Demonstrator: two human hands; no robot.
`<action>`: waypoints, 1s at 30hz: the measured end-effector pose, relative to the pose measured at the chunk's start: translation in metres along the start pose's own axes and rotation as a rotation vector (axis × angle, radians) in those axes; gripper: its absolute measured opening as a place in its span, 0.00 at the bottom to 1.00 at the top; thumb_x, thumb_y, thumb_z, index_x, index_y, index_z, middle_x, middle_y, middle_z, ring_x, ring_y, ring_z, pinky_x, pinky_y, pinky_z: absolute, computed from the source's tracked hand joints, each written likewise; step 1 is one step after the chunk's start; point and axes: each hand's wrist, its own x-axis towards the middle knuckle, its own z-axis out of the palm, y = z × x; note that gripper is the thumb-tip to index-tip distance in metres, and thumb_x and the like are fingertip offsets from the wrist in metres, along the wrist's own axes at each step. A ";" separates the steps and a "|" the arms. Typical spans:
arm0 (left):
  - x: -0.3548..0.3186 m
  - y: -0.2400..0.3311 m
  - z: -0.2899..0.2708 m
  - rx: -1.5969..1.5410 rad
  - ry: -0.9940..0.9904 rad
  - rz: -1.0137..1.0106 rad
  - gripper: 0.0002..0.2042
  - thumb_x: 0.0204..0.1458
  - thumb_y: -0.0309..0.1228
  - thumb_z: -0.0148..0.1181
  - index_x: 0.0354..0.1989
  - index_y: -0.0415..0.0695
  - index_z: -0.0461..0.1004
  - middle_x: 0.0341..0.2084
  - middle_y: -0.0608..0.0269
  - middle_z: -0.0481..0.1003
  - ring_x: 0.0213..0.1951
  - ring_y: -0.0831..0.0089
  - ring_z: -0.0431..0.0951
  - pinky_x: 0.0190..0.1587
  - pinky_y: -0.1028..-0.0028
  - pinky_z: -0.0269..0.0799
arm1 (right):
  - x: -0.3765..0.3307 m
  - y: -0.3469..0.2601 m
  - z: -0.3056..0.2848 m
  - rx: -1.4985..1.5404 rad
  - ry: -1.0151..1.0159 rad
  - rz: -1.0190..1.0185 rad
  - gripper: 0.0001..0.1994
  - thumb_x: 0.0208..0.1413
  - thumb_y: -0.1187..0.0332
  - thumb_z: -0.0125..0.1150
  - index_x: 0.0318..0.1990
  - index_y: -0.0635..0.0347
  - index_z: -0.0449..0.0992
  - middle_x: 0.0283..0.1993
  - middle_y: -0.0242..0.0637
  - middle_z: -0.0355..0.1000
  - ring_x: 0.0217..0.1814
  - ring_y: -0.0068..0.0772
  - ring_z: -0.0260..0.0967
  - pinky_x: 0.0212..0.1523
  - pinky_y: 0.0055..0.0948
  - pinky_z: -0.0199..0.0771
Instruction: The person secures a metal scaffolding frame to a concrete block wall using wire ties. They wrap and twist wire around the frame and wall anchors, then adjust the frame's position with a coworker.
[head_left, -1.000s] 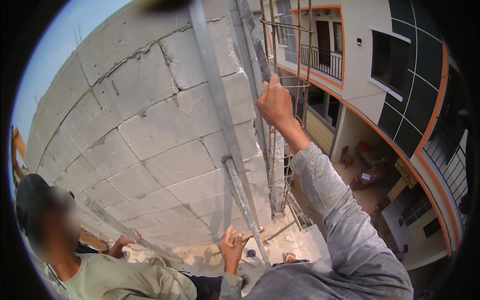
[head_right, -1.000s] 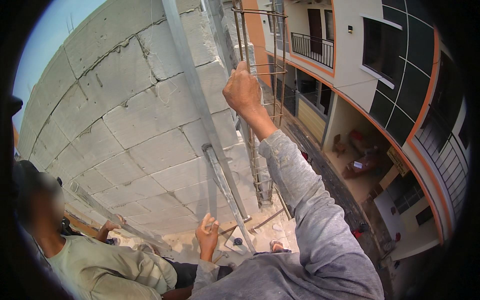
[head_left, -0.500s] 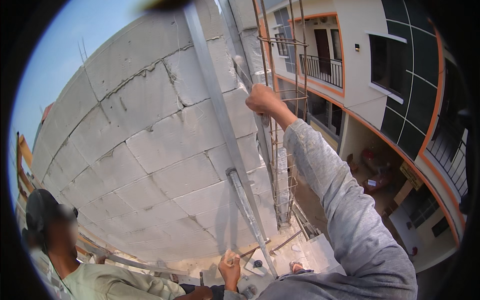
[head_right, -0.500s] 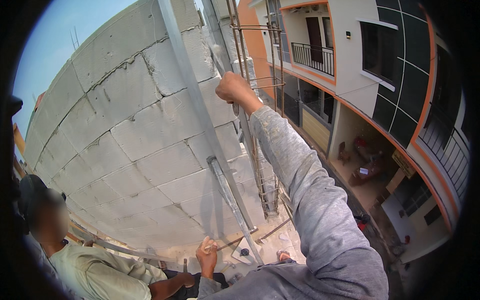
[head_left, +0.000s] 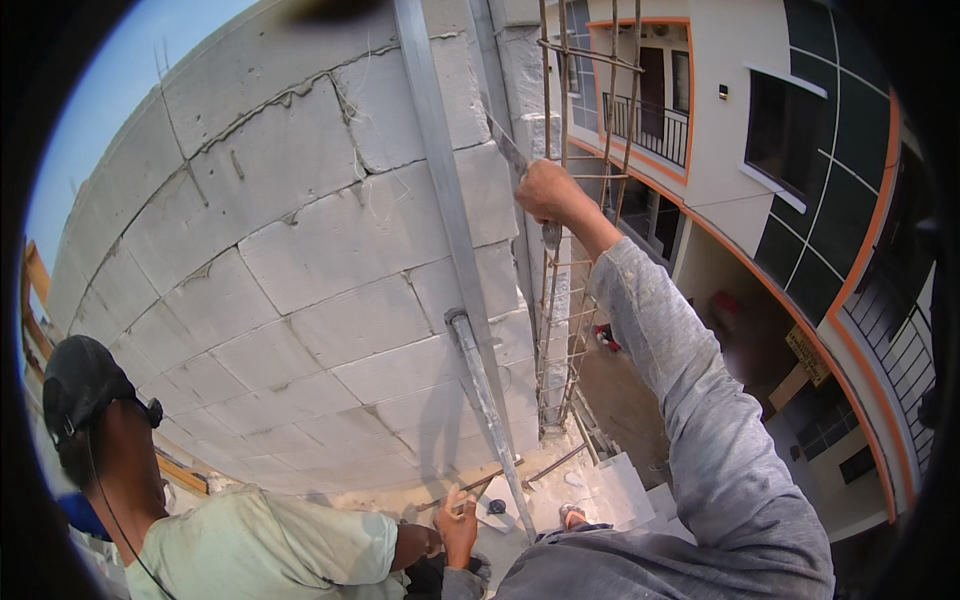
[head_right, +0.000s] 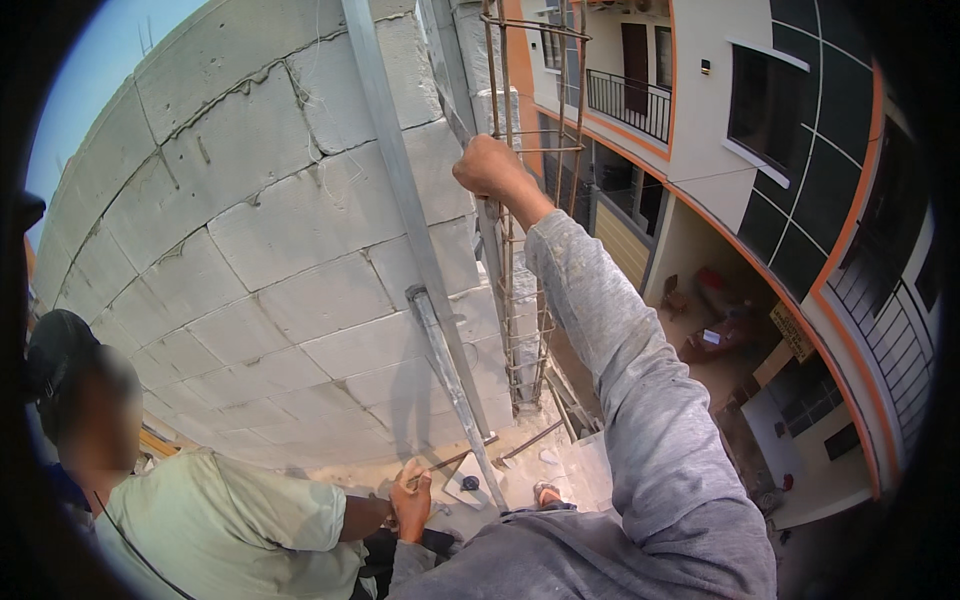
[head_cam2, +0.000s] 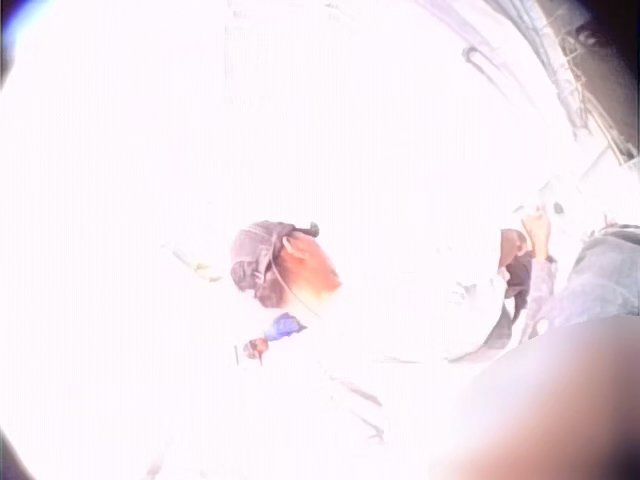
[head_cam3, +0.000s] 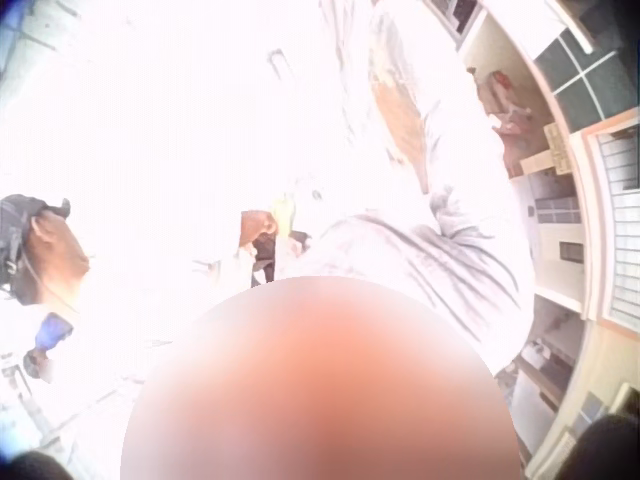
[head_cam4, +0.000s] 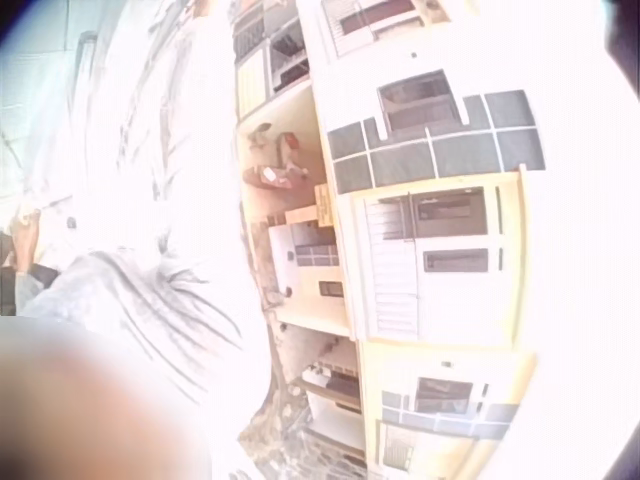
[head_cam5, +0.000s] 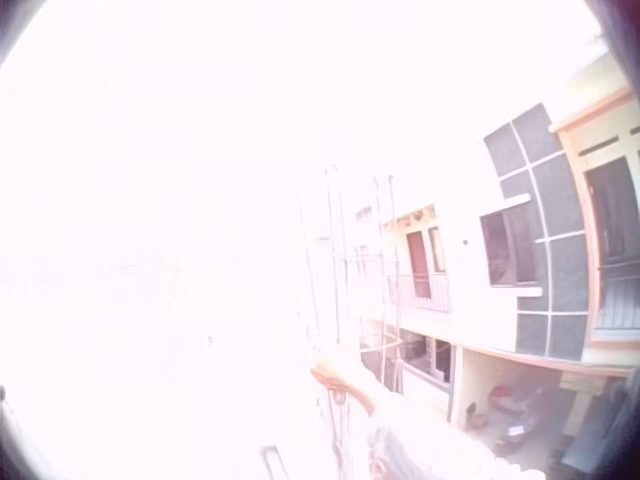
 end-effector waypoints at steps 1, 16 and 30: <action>0.001 0.000 0.004 -0.005 0.011 -0.030 0.23 0.55 0.29 0.65 0.57 0.31 0.72 0.41 0.50 0.80 0.36 0.69 0.81 0.37 0.72 0.77 | -0.001 0.006 0.005 -0.004 -0.272 0.114 0.11 0.46 0.73 0.53 0.28 0.75 0.78 0.26 0.60 0.77 0.35 0.56 0.80 0.44 0.45 0.78; -0.015 0.015 0.027 0.016 -0.151 -0.065 0.23 0.55 0.30 0.65 0.57 0.30 0.72 0.42 0.49 0.79 0.38 0.66 0.83 0.36 0.72 0.78 | 0.007 0.033 0.026 -0.177 -0.392 0.001 0.12 0.47 0.74 0.52 0.32 0.76 0.79 0.29 0.63 0.77 0.37 0.62 0.79 0.45 0.47 0.77; -0.004 0.011 0.015 0.163 -0.159 0.019 0.22 0.56 0.29 0.65 0.57 0.33 0.73 0.43 0.48 0.80 0.37 0.66 0.82 0.38 0.71 0.78 | 0.004 0.010 0.013 0.139 0.428 -0.030 0.10 0.53 0.74 0.53 0.38 0.75 0.71 0.25 0.62 0.75 0.34 0.62 0.79 0.37 0.50 0.81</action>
